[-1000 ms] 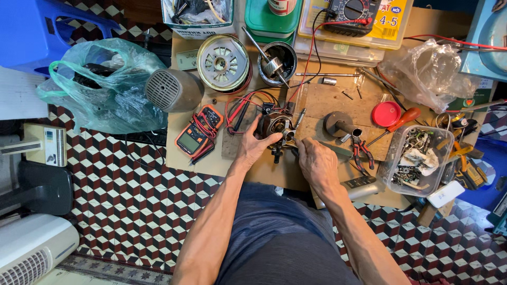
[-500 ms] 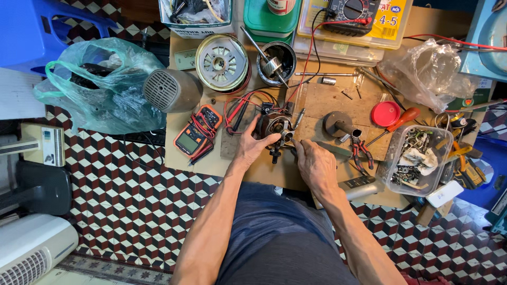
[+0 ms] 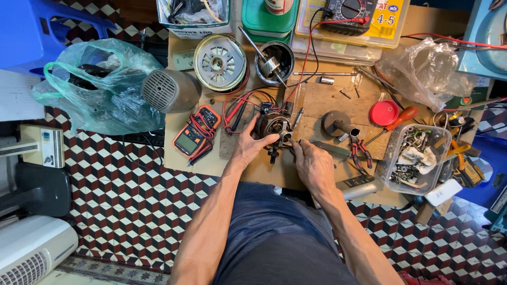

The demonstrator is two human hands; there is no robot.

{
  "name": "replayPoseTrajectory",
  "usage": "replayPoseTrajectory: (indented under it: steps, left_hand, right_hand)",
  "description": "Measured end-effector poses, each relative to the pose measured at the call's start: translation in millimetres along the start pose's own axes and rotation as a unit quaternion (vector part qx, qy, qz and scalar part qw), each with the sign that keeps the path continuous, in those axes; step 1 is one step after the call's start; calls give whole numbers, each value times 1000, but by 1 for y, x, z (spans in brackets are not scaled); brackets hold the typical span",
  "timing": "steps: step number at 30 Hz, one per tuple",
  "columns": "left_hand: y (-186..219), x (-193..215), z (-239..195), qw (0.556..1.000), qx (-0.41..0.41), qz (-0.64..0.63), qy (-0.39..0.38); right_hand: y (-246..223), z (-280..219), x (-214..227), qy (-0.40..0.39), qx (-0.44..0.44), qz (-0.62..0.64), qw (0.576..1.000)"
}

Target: The person cleans a motor shaft with a cloth, then assembles the motor by inserting the shaft into the stator and tightening screws. They connect wires to a multimeter and use a power drill to rotate the shaft for testing.

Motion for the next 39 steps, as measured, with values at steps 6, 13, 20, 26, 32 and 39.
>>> replayPoseTrajectory:
  steps: [6, 13, 20, 26, 32, 39]
  left_hand:
    - [2, 2, 0, 1000, 1, 14, 4]
    - [-2, 2, 1, 1000, 1, -18, -15]
    - [14, -8, -11, 995, -62, 27, 69]
    - [46, -48, -40, 950, -202, 163, 172]
    - [47, -64, -30, 953, -176, 185, 161]
    - [32, -62, -17, 971, -104, 174, 127]
  right_hand:
    - [1, 2, -3, -11, -15, 20, 1000]
    - [7, -5, -6, -14, -42, 40, 998]
    - [49, -24, -19, -22, -173, 224, 959]
    - [96, -65, -36, 37, -336, 476, 812]
    - [117, -67, -51, 47, -306, 498, 810]
    - [113, -63, -36, 63, -233, 426, 872]
Point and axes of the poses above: each hand's wrist, its own z-axis towards the middle knuckle, its own x-axis out of the back of the hand, y = z × x, the point moved 8 cm from there along z, towards the middle knuckle, and after that the axes turned 11 degrees about x, right-handed, at the moved point
